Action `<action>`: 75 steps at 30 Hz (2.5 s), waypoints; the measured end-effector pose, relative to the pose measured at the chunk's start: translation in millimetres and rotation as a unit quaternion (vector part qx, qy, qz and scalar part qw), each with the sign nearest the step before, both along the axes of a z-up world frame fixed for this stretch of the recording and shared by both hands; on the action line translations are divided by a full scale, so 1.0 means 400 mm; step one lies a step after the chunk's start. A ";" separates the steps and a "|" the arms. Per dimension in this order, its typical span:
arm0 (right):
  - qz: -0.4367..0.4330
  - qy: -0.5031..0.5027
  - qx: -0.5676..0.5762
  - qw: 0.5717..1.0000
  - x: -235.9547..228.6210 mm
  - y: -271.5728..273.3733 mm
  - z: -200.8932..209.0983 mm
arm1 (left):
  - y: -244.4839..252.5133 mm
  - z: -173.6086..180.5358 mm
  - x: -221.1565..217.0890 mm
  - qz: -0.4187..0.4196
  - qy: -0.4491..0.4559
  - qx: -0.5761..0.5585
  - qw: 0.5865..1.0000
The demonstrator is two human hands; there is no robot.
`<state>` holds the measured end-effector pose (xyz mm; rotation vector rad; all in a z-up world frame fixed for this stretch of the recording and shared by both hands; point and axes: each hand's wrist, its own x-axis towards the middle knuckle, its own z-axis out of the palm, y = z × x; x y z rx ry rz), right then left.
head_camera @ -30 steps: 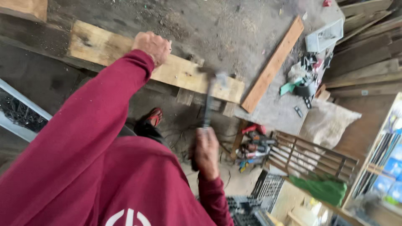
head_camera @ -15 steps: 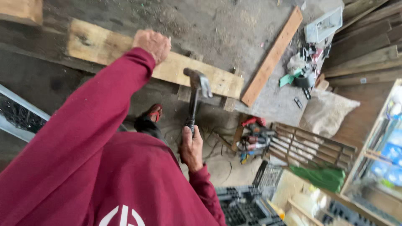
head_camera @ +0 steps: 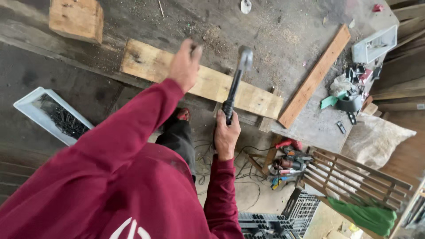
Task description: The person hammers nails into wooden boards and blocks on a workbench. They pick up nails from a tray, position them on the wood, and drive them in using a hammer while assembling pieces of lumber.
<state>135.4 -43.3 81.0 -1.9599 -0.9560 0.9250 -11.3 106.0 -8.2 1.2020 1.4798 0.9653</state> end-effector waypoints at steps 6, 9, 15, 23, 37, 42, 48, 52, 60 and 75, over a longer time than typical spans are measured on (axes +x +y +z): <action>0.139 -0.211 -0.059 0.966 0.137 0.225 -0.004 | -0.168 0.010 -0.114 0.053 -0.161 -0.085 0.982; 0.242 -0.339 0.047 0.908 0.199 0.370 -0.040 | -0.187 0.027 -0.120 0.131 -0.406 -0.278 0.861; 0.320 -0.327 -0.110 0.882 0.195 0.505 -0.133 | -0.175 0.047 -0.082 0.231 -0.500 -0.314 0.773; 0.312 -0.188 -0.113 0.924 -0.015 0.485 -0.142 | -0.131 0.027 -0.023 0.182 -0.472 -0.275 0.818; 0.203 0.389 -0.242 0.865 -0.489 0.228 -0.168 | -0.089 -0.039 -0.645 0.246 0.216 -0.010 0.945; -0.075 0.580 -0.134 0.800 -0.524 0.186 -0.267 | 0.016 -0.101 -0.811 -0.034 0.332 -0.152 0.930; -0.127 0.563 -0.094 0.811 -0.514 0.190 -0.270 | 0.173 -0.148 -0.953 -0.305 0.348 -0.153 0.873; -0.087 0.570 -0.061 0.815 -0.507 0.194 -0.254 | 0.195 -0.184 -0.855 -0.359 0.327 -0.112 0.867; -0.012 0.411 -0.088 0.907 -0.454 0.164 -0.290 | 0.075 -0.137 -0.639 -0.377 0.280 -0.066 0.881; 0.488 -0.576 0.243 0.610 -0.264 0.176 -0.636 | -0.111 -0.015 -0.563 -0.003 0.048 -0.059 0.997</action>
